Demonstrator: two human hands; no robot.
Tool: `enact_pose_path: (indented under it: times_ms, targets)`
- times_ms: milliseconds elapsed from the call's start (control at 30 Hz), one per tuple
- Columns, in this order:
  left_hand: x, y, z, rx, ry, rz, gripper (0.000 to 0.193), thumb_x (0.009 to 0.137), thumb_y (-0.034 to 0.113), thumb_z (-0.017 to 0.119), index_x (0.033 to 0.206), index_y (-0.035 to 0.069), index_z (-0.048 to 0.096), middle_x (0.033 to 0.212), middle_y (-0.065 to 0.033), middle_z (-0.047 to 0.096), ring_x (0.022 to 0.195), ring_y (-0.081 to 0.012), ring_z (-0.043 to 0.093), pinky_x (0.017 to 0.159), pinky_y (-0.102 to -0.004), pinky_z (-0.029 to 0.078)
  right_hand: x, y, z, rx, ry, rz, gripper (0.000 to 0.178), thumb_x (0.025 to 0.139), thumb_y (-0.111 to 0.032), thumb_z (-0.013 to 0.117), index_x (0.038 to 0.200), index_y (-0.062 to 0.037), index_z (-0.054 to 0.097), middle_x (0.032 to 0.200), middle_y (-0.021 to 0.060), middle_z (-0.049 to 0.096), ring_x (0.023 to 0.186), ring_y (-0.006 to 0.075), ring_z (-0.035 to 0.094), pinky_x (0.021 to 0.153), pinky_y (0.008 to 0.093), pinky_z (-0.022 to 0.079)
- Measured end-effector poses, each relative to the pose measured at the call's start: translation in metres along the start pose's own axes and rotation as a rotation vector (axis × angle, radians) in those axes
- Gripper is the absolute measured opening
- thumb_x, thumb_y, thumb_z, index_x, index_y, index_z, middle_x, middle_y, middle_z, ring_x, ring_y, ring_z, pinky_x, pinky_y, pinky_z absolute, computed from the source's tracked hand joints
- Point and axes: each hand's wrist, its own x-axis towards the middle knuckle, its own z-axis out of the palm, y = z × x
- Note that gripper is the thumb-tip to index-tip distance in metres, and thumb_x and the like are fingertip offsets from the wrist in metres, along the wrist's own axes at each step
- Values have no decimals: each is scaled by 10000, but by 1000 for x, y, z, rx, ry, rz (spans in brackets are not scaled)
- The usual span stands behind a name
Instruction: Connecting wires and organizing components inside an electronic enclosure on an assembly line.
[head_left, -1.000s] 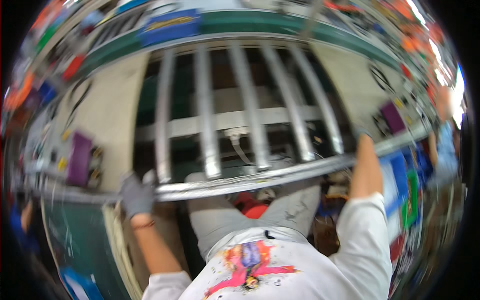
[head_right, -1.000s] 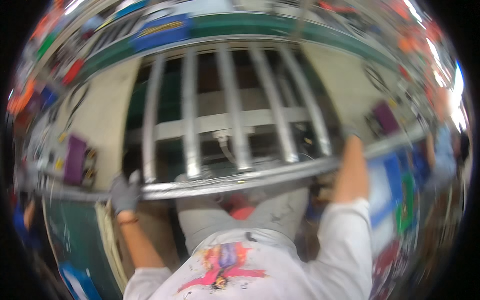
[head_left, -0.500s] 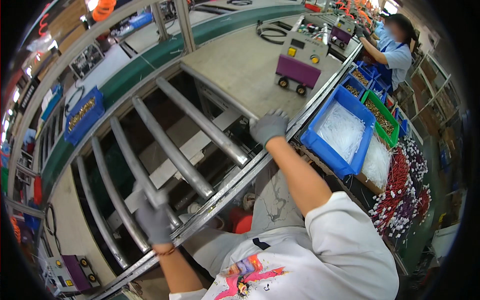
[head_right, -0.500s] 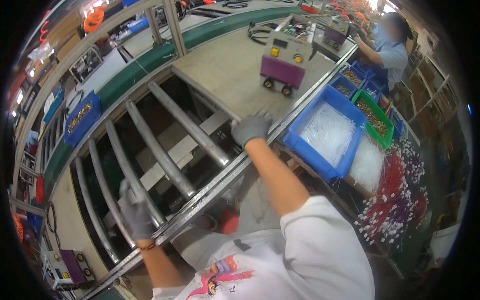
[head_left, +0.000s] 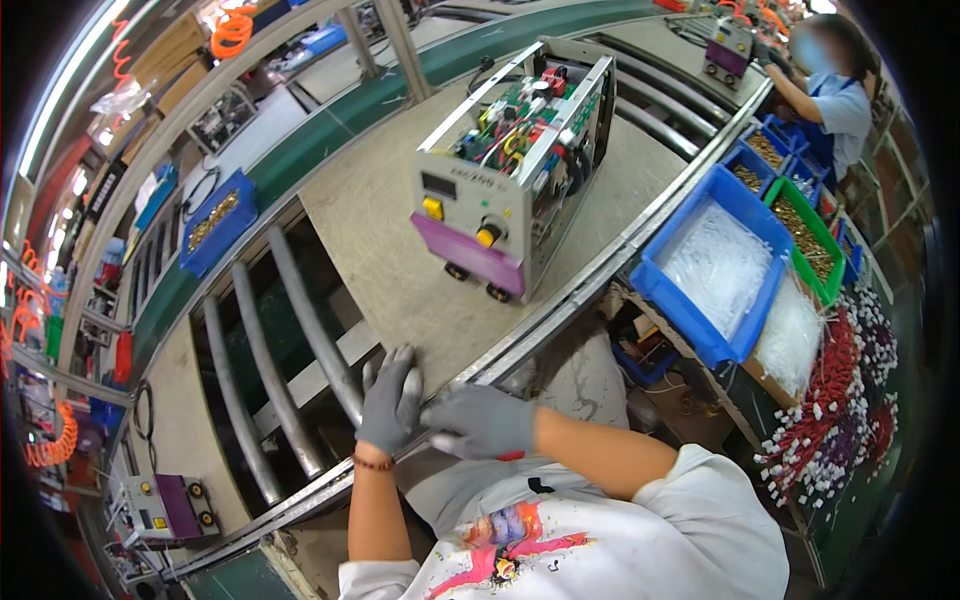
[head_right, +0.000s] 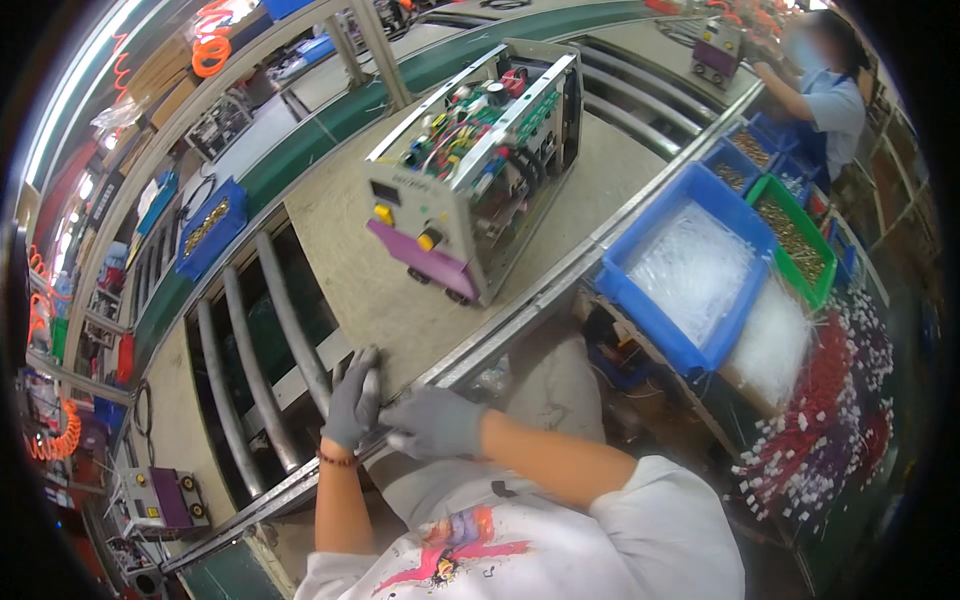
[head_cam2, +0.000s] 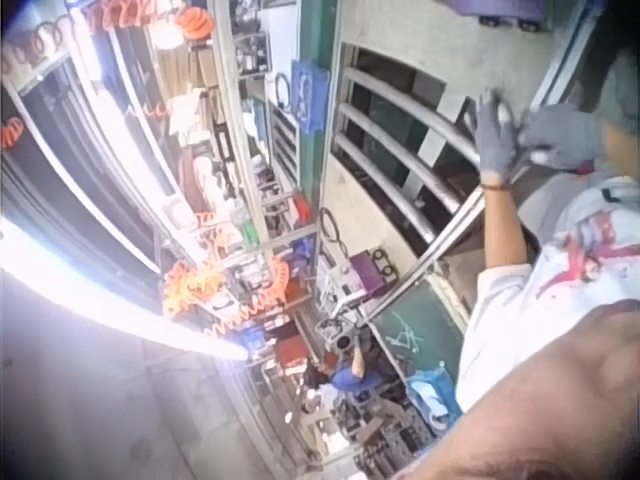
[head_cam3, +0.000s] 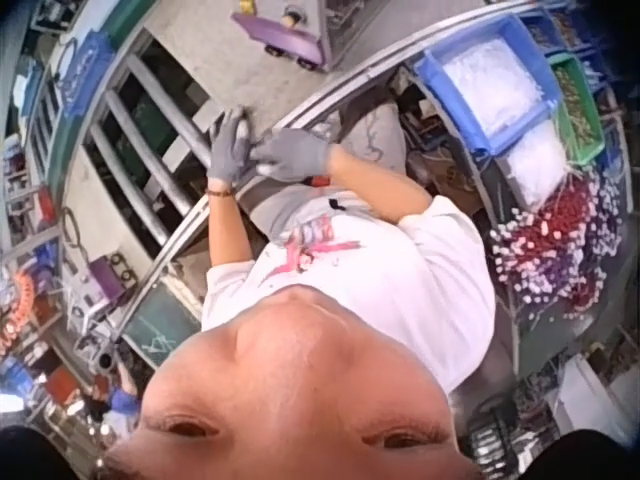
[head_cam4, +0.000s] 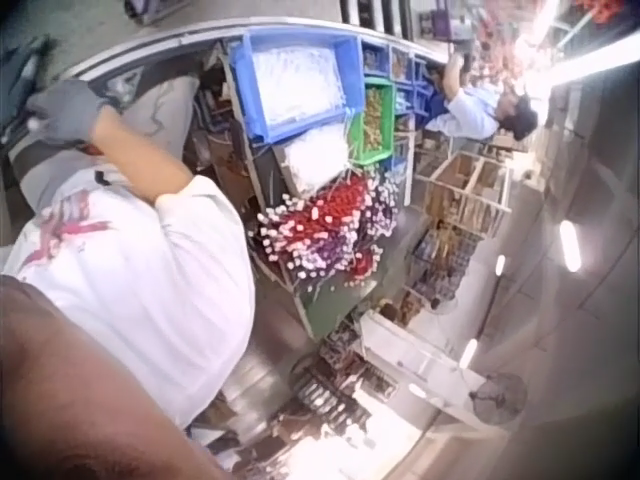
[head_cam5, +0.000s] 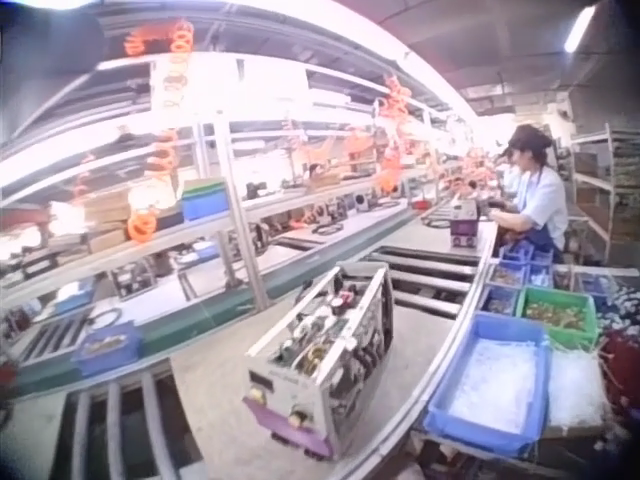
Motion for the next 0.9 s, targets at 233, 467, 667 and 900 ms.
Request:
enact_pose_path:
  times_ms: [233, 467, 667, 900]
  targets:
    - [-71, 17, -53, 174, 229, -296, 641, 1013, 436, 456, 1458, -25, 448, 1465, -269, 485, 1416, -432, 392, 1191, -509, 225, -14, 61, -152, 17, 1790, 89, 321, 979, -189, 503, 1133, 50, 650, 1094, 180, 675, 1032, 295, 654, 914, 374, 504]
    - [-30, 36, -29, -1175, 753, -331, 546, 1073, 431, 384, 1482, 69, 402, 1240, -39, 584, 1069, -157, 572, 896, -313, 485, 91, 173, -221, -413, 1479, -13, 373, 1028, -307, 465, 1067, 21, 638, 979, 249, 679, 899, 410, 653, 784, 431, 500]
    - [-54, 0, -45, -1139, 1037, -252, 622, 1024, 621, 410, 1374, 120, 525, 1160, 0, 645, 977, -132, 591, 827, -302, 474, 98, 81, -171, -41, 1448, -179, 400, 1020, -350, 483, 986, 9, 658, 825, 209, 646, 717, 352, 600, 683, 407, 459]
    - [-80, -60, -113, -1307, 1049, -370, 566, 1019, 511, 464, 1440, 132, 461, 1321, -66, 589, 1190, -228, 566, 1008, -390, 460, 41, -12, -88, 489, 1391, 235, 326, 995, -246, 575, 1116, 43, 666, 917, 101, 705, 839, 163, 641, 775, 329, 504]
